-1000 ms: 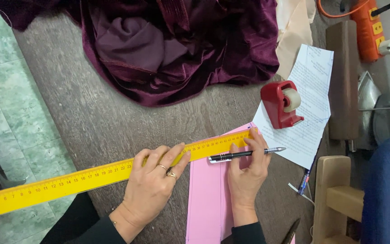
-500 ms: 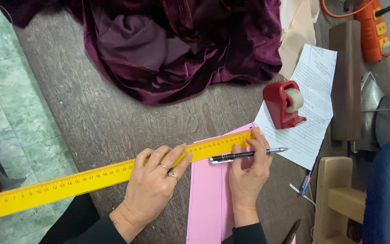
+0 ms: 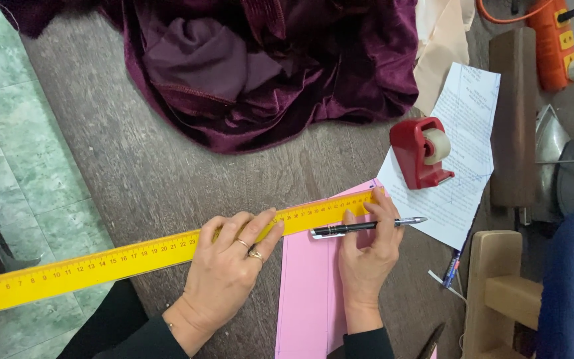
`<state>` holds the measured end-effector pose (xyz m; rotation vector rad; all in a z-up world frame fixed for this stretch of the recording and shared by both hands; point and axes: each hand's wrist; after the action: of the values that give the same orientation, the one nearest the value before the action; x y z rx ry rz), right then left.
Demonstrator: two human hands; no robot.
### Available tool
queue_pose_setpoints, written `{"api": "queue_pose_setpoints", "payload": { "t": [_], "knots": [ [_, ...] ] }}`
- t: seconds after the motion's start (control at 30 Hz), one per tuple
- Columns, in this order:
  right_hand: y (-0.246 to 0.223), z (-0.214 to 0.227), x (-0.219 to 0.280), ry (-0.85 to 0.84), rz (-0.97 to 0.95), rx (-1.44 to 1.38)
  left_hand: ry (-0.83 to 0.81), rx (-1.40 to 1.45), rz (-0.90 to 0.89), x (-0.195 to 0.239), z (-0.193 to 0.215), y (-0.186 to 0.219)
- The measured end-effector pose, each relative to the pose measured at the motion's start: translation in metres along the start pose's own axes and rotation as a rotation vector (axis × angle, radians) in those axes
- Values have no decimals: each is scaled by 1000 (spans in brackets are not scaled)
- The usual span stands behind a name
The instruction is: The person tapes two pink paper pattern pieces together on a table. They then use a yellow ruler and a black pen to draw straight lines on the combined pattern. Finally, they use scissors to cut along the marked lines.
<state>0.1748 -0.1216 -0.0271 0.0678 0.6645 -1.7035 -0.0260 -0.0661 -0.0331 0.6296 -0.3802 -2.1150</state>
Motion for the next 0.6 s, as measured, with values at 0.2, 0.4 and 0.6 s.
{"api": "queue_pose_setpoints", "payload": {
  "t": [0.2, 0.4, 0.6],
  "knots": [
    [0, -1, 0, -4, 3, 3, -1, -1, 1, -1, 0, 0],
    [1, -1, 0, 6, 17, 7, 6, 1, 3, -1, 0, 0],
    [1, -1, 1, -2, 12, 17, 4, 1, 4, 0, -1, 0]
  ]
}}
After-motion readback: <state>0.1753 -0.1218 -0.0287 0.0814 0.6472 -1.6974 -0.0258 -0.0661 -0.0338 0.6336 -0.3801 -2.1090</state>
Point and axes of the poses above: each hand's wrist, its own x-axis away from the middle knuckle, its own z-axis out of the back of the hand, y = z × x, and after that the axes turned 12 degrees about z, right-handed
